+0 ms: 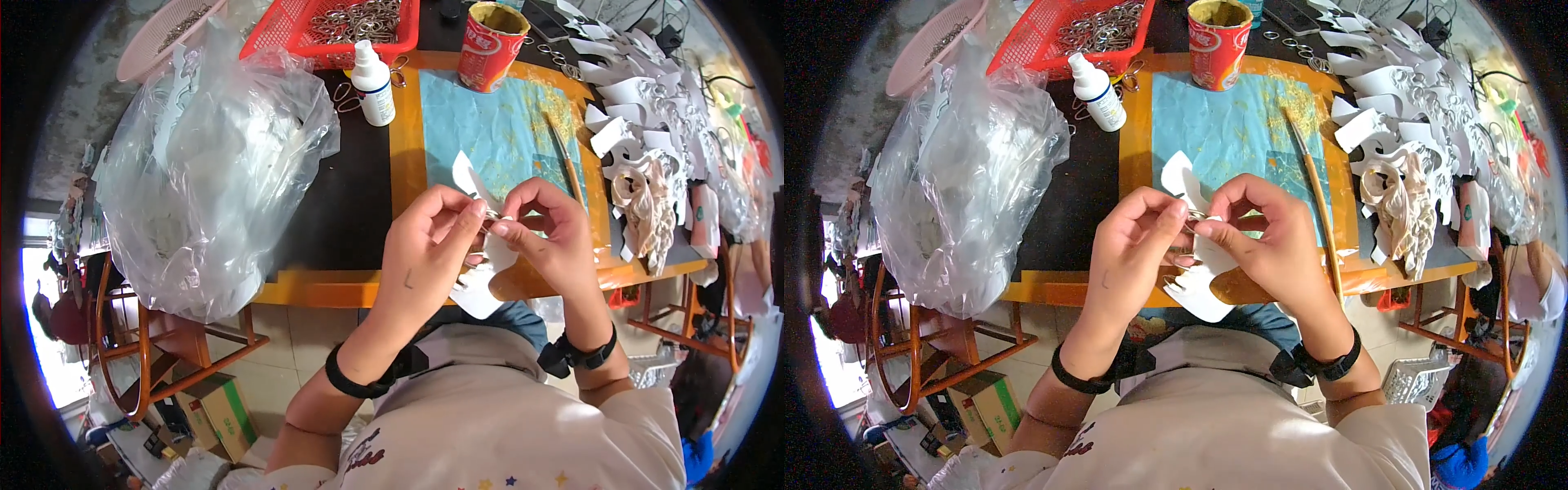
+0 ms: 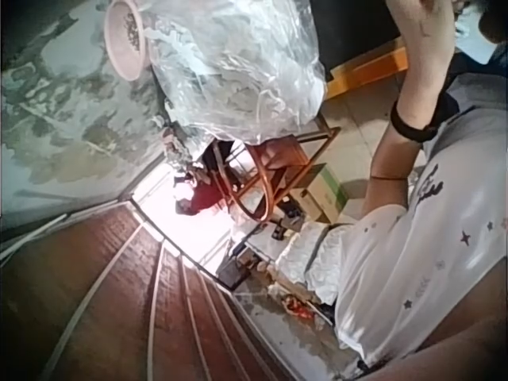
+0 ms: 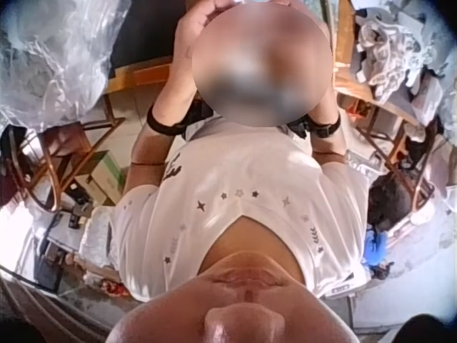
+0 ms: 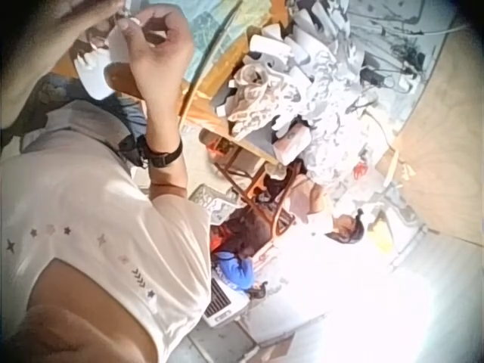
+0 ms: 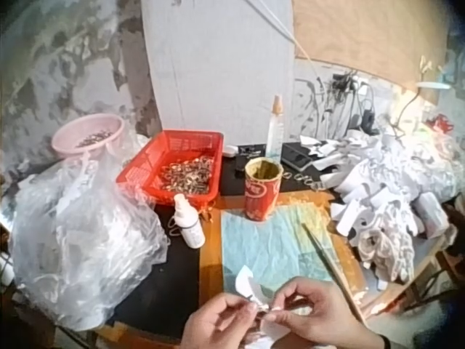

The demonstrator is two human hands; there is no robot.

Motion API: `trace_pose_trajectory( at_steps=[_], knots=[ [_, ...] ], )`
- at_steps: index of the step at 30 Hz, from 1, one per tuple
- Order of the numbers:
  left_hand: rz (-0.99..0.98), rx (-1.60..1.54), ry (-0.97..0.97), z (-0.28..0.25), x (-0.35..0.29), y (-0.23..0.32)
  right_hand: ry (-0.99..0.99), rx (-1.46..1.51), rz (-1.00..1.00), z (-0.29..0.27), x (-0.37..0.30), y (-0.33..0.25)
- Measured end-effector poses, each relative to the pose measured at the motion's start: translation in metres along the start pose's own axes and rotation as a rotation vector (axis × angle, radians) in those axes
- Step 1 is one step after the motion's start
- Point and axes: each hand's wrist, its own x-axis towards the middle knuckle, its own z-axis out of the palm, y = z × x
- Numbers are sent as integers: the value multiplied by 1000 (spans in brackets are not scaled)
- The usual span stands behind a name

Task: Assembling metal loops onto shoe components and applying adhesive with a brush.

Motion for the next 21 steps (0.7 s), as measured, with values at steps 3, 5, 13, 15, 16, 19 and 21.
trace_pose_trajectory(
  at_steps=[3,5,13,15,16,19,21],
  knots=[
    [86,101,45,3,-2,-6,43,-225,-74,4,1,0],
    [150,140,65,8,-3,-5,139,-279,-138,8,-1,1],
    [202,121,135,10,-9,-18,245,-265,-207,16,-1,15],
    [140,22,146,8,-6,-19,245,-281,-250,18,-1,15],
    [142,21,151,6,-6,-21,238,-339,-296,20,-2,14],
    [114,-93,146,2,-3,-27,229,-435,-376,22,-2,18],
    [153,30,109,0,0,-23,229,-474,-409,20,-1,17]
  ],
)
